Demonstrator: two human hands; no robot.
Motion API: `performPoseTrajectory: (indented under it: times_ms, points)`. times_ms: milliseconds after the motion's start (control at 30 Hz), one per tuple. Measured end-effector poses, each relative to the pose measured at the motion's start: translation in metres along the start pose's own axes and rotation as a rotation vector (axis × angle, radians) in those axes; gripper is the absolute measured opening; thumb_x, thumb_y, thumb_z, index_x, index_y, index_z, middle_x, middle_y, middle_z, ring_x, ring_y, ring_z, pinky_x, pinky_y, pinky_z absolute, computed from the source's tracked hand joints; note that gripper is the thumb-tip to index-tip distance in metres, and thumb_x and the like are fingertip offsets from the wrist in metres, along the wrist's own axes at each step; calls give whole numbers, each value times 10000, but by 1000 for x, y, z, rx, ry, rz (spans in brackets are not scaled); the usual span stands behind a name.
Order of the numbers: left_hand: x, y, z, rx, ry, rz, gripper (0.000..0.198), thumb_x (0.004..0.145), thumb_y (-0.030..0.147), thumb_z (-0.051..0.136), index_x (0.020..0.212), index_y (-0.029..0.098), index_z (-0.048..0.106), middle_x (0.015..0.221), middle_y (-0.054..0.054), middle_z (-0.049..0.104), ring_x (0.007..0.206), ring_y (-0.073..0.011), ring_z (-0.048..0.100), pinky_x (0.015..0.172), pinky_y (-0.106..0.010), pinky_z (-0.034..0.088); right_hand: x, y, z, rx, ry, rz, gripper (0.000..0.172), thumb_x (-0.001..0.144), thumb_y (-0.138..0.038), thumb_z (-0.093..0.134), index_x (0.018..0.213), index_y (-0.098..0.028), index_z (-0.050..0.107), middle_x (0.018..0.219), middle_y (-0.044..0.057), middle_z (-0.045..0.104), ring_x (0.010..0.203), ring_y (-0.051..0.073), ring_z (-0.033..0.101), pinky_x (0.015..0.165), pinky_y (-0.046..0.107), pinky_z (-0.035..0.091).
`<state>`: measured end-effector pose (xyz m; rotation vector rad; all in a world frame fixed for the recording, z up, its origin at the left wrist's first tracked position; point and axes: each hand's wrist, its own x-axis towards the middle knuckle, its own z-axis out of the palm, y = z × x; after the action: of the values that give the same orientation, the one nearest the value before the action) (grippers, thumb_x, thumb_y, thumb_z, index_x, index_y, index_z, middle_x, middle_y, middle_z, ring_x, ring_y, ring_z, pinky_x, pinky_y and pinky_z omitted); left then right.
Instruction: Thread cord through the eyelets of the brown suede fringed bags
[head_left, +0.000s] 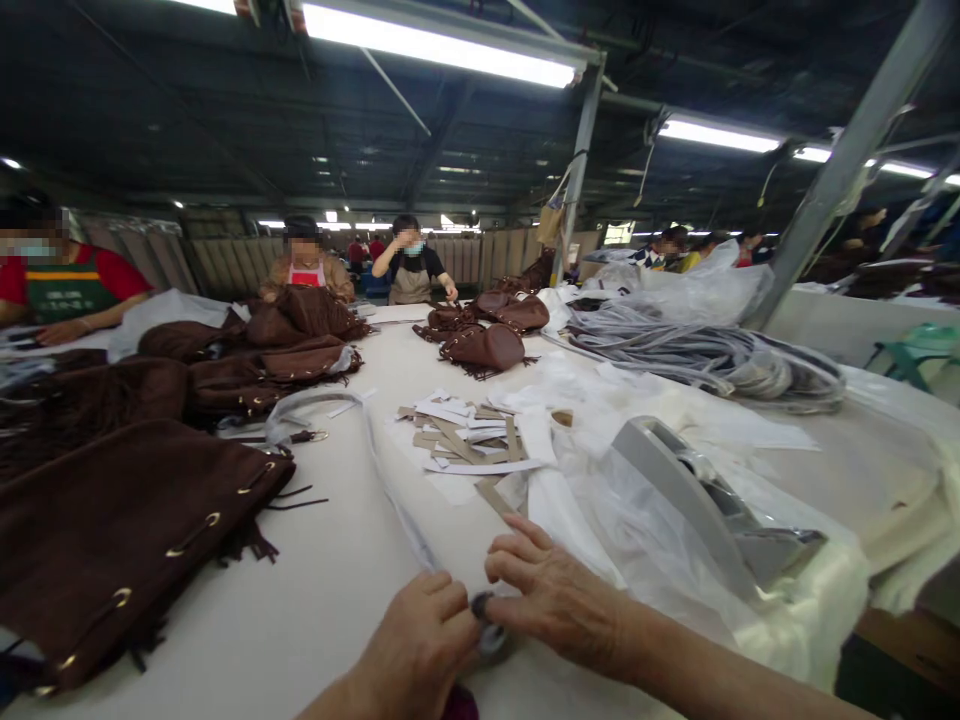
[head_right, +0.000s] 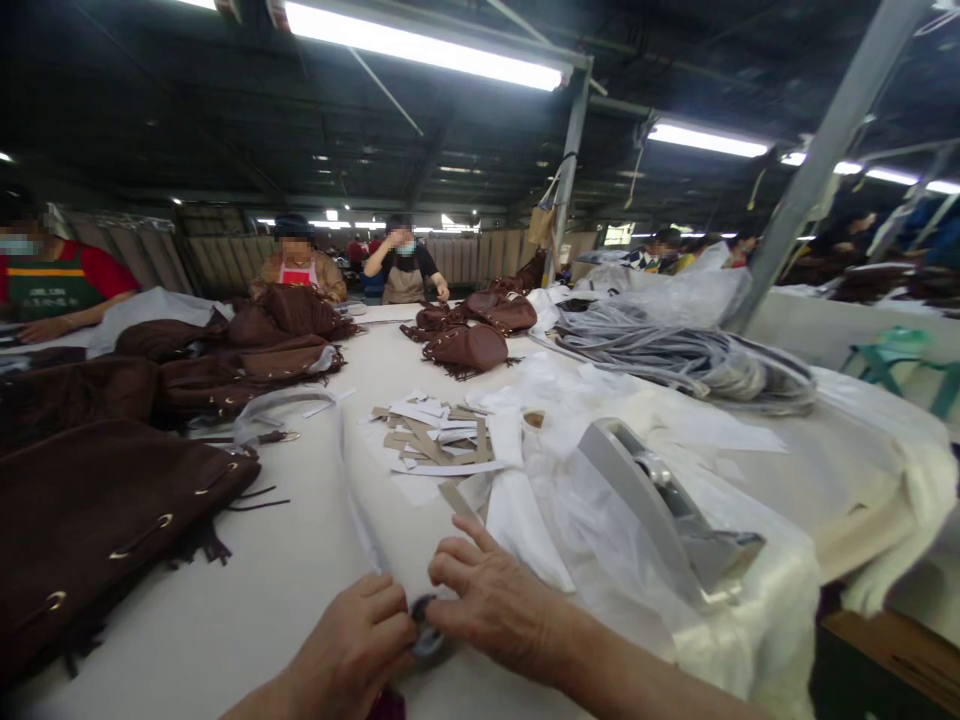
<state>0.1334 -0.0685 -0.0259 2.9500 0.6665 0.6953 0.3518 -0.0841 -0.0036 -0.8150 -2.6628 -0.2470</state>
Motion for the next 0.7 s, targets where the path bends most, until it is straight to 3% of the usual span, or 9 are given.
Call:
performPoseTrajectory:
  times_ms: [100,200,267,400,500,600,700]
  points:
    - [-1,12,17,130,175,-56,209,904,132,416,711,194,465,709,-39,557,644,-190,475,570,-306,318,-3,-15,0,85,46,371,163,959,-215,423,1015,-201,575,877,48,610,800,184,560,771,325,449]
    - [2,21,30,200,253,-104,223,905,116,380,716,193,469,675,-40,539,618,-197,468,562,-316,308,1,-34,4,282,-36,807,133,942,-261,450,874,-194,542,739,23,637,683,170,602,603,260,395]
    - [4,23,33,197,278,-107,221,909,124,377,724,191,477,673,-40,540,617,-199,467,566,-321,308,6,-41,9,301,-139,900,116,916,-247,485,834,-186,539,720,35,659,698,183,622,600,263,367]
    - [3,17,15,87,185,-63,144,914,206,469,779,182,514,740,-37,579,684,-201,485,617,-324,344,18,-34,11,154,-297,804,136,876,-138,451,878,-162,585,817,97,697,751,220,639,576,284,312]
    - [-2,7,-5,-36,78,0,139,947,222,440,879,179,554,785,-36,592,733,-188,491,639,-303,371,26,-18,-2,146,-388,515,121,854,-164,483,866,-179,603,826,78,705,731,211,639,558,285,289]
    - [-4,0,-8,-91,71,59,268,980,191,346,800,179,544,770,-38,575,739,-169,485,624,-267,378,36,-6,-14,154,-476,247,108,847,-163,502,843,-183,607,848,67,705,719,195,635,554,277,291]
    - [-2,4,10,24,177,11,298,952,137,344,693,178,485,729,-51,545,691,-180,459,586,-279,368,40,-7,-11,145,-478,387,104,853,-155,501,870,-176,602,858,82,703,729,206,639,561,277,306]
